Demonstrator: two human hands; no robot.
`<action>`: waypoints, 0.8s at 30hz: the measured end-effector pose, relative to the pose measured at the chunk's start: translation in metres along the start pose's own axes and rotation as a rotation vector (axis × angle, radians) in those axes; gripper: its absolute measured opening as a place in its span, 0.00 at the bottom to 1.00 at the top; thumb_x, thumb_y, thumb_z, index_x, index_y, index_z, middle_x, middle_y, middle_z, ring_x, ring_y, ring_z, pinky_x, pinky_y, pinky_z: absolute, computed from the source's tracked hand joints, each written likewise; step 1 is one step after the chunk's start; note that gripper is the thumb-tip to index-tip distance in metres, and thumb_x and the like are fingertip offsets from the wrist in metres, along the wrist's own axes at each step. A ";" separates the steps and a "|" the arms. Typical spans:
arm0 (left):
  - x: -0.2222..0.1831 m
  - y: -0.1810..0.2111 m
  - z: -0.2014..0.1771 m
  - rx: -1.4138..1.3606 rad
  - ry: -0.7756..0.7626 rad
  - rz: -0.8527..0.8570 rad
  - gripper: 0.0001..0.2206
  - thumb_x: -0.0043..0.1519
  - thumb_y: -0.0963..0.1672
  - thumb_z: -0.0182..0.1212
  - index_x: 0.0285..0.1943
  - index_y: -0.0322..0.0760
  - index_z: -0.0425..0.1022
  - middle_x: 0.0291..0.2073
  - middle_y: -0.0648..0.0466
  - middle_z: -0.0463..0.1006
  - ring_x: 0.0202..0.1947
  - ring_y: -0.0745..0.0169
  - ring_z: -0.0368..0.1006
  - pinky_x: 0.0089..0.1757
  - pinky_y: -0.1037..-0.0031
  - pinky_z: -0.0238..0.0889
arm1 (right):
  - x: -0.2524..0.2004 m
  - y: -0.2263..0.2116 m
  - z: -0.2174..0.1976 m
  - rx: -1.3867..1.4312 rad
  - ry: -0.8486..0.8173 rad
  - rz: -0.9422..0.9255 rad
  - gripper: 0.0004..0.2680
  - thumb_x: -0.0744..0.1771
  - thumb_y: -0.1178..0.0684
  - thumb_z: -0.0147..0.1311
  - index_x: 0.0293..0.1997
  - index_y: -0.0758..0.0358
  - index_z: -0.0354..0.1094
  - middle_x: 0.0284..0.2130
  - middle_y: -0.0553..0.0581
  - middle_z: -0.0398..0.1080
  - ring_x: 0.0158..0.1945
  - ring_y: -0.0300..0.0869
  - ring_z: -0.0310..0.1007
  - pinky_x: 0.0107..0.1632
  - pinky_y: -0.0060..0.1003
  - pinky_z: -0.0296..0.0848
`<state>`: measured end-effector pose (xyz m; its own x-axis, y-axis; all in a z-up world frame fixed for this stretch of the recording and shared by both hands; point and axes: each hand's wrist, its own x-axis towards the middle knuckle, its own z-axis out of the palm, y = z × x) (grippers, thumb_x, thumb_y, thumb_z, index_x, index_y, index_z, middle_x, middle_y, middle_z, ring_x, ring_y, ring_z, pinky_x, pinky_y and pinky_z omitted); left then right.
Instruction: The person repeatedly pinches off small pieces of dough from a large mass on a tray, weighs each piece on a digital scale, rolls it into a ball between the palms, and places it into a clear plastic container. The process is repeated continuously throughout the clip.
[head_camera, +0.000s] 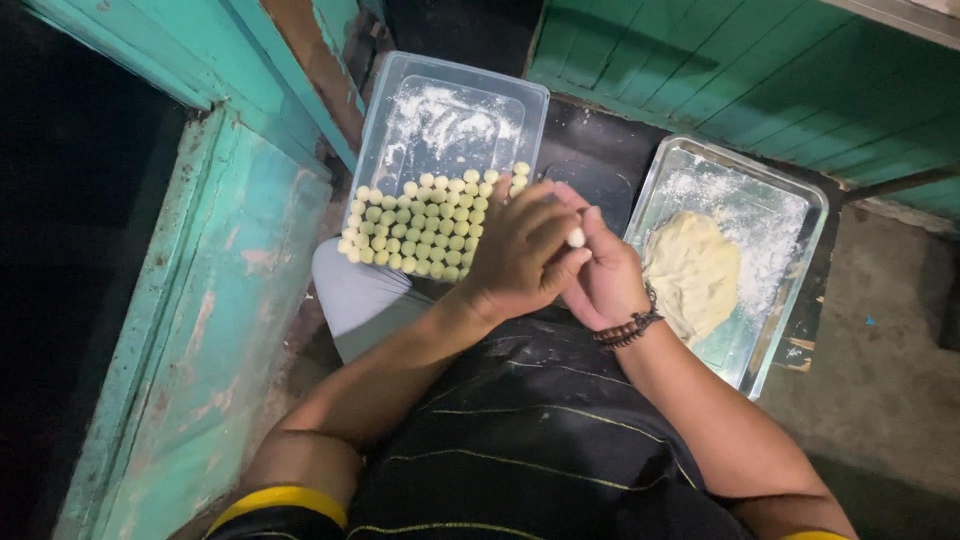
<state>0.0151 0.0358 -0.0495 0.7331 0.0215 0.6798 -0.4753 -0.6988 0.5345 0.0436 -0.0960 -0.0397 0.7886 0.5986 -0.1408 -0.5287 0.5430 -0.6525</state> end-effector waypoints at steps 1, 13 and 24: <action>-0.005 -0.002 0.004 0.023 -0.020 0.038 0.12 0.64 0.53 0.59 0.50 0.50 0.73 0.44 0.57 0.74 0.57 0.43 0.72 0.61 0.32 0.48 | 0.000 -0.001 -0.005 -0.011 0.035 0.033 0.23 0.71 0.41 0.42 0.73 0.64 0.53 0.61 0.70 0.66 0.62 0.57 0.69 0.66 0.57 0.65; -0.075 -0.158 -0.050 0.378 -0.115 -0.460 0.06 0.64 0.45 0.68 0.47 0.47 0.78 0.35 0.55 0.81 0.48 0.47 0.78 0.58 0.47 0.55 | -0.021 -0.034 -0.054 -0.386 0.358 0.097 0.26 0.68 0.34 0.48 0.73 0.57 0.51 0.61 0.68 0.62 0.61 0.61 0.70 0.58 0.56 0.74; -0.167 -0.279 -0.060 0.769 -0.265 -0.452 0.09 0.57 0.49 0.72 0.46 0.58 0.83 0.39 0.59 0.83 0.59 0.51 0.71 0.60 0.37 0.49 | -0.106 -0.076 -0.183 -0.673 0.885 -0.206 0.07 0.73 0.53 0.51 0.55 0.62 0.71 0.42 0.64 0.76 0.40 0.50 0.82 0.45 0.47 0.83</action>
<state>-0.0037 0.2705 -0.2817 0.9020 0.3097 0.3008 0.2663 -0.9475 0.1771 0.0577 -0.3092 -0.1115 0.9276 -0.2385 -0.2875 -0.2970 -0.0044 -0.9549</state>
